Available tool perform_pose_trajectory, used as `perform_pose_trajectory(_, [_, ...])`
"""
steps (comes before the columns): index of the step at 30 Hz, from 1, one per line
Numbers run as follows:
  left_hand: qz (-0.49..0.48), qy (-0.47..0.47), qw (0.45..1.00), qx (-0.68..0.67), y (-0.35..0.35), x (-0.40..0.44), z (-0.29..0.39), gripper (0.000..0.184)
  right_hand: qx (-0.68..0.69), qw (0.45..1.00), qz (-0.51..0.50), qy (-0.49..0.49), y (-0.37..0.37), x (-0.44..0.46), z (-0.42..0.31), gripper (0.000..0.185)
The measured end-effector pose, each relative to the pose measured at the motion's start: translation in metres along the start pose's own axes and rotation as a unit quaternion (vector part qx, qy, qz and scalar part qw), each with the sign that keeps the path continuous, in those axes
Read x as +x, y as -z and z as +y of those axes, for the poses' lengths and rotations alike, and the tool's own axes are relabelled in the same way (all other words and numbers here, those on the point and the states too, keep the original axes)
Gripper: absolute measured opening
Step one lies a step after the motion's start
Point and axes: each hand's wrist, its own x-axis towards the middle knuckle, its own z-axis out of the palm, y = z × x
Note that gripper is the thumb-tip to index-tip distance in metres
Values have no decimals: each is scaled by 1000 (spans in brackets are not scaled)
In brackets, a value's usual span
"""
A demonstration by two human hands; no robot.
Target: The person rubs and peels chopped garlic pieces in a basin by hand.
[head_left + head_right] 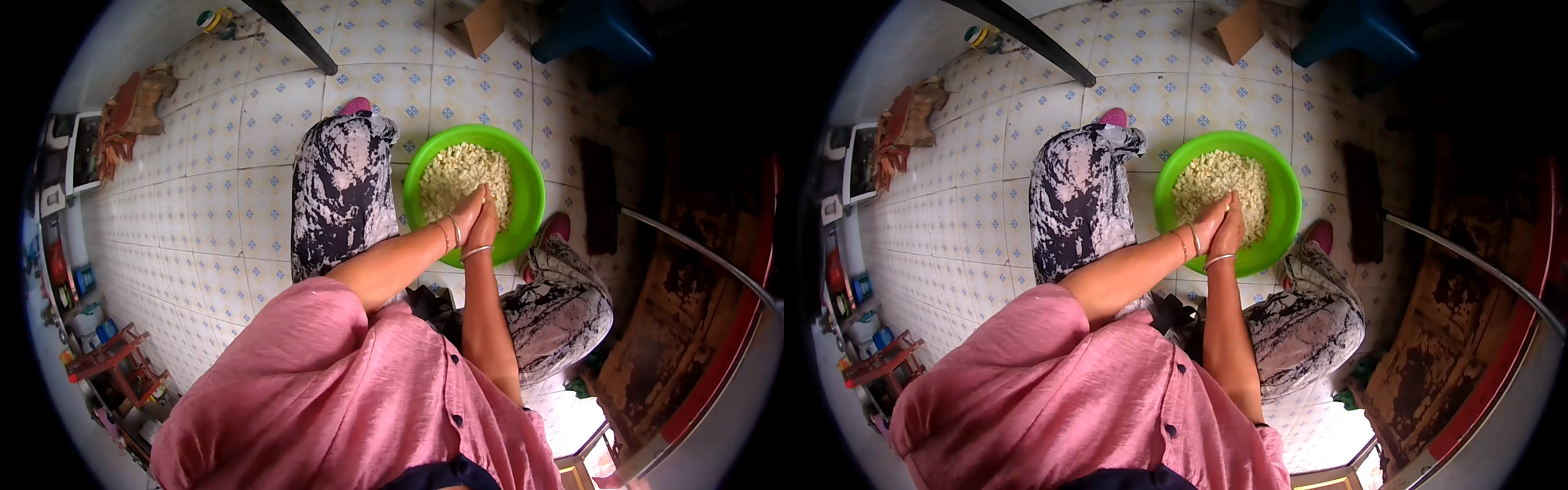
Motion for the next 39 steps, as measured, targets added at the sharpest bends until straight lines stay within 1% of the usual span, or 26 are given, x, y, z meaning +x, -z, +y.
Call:
perform_pose_trajectory(2, [35, 9, 999, 32, -11, -17, 1, 34, -4, 998, 7, 68, 6, 11, 6, 45])
perform_pose_trajectory(3, [34, 9, 999, 36, -12, -16, -3, 34, -1, 998, 8, 70, 7, 15, 5, 45])
perform_pose_trajectory(5, [-26, -47, 998, -34, -13, -12, -10, 31, 17, 998, -3, 61, 13, 22, 4, 41])
perform_pose_trajectory(6, [-25, -46, 998, -33, -13, -13, -10, 31, 25, 998, -8, 55, 15, 25, 4, 40])
perform_pose_trajectory(8, [-2, -98, 995, 28, -13, -14, -12, 23, 41, 998, -17, 46, 23, 29, 6, 37])
perform_pose_trajectory(9, [-4, -97, 995, 29, -12, -14, -10, 23, 41, 998, -15, 46, 25, 30, 8, 37])
perform_pose_trajectory(11, [47, -82, 990, 109, -8, -16, -4, 14, 172, 984, 0, -55, 24, 31, 12, 29])
perform_pose_trajectory(12, [47, -82, 990, 109, -7, -11, -6, 14, 172, 984, -1, -55, 27, 33, 14, 29])
perform_pose_trajectory(14, [17, -112, 992, 59, -2, 0, -12, 13, 201, 974, -45, -97, 34, 37, 19, 21])
perform_pose_trajectory(18, [-4, -111, 993, 30, 9, 17, -22, 11, 219, 968, -66, -103, 32, 34, 14, 17])
perform_pose_trajectory(20, [-72, -124, 989, 36, 23, 30, -35, 15, 259, 957, -93, -92, 33, 35, 17, 17])
perform_pose_trajectory(21, [-72, -123, 989, 36, 21, 32, -33, 15, 259, 957, -93, -92, 32, 35, 18, 17])
perform_pose_trajectory(22, [-57, -127, 990, 17, 18, 36, -31, 11, 291, 949, -79, -92, 32, 36, 18, 17])
perform_pose_trajectory(23, [-43, -131, 990, -2, 16, 38, -30, 12, 323, 940, -65, -92, 32, 36, 18, 18])
perform_pose_trajectory(27, [-12, -131, 991, -33, 1, 5, -14, 14, 302, 946, -59, -97, 38, 47, 31, 18])
perform_pose_trajectory(29, [82, -109, 989, 62, -1, -1, -8, 8, 285, 949, -80, -110, 38, 45, 34, 19])
perform_pose_trajectory(30, [82, -109, 989, 63, 5, 4, -8, 8, 286, 948, -81, -109, 41, 49, 40, 19])
perform_pose_trajectory(32, [68, -115, 971, 196, 24, 24, -13, 18, 248, 957, -58, -137, 50, 64, 57, 20])
perform_pose_trajectory(33, [67, -115, 971, 198, 28, 30, -14, 18, 250, 957, -58, -136, 48, 64, 55, 20])
perform_pose_trajectory(34, [78, -133, 956, 250, 32, 37, -15, 27, 165, 982, 30, -86, 44, 65, 54, 22])
perform_pose_trajectory(35, [88, -151, 938, 301, 36, 42, -17, 35, 76, 990, 117, -35, 42, 66, 53, 24])
perform_pose_trajectory(36, [89, -151, 937, 302, 32, 36, -13, 35, 77, 990, 117, -35, 43, 69, 52, 24])
perform_pose_trajectory(38, [147, -186, 844, 482, 20, 17, 1, 51, -49, 992, 97, 62, 48, 82, 48, 33])
perform_pose_trajectory(39, [147, -187, 843, 483, 22, 24, 4, 51, -47, 992, 97, 62, 51, 91, 43, 33])
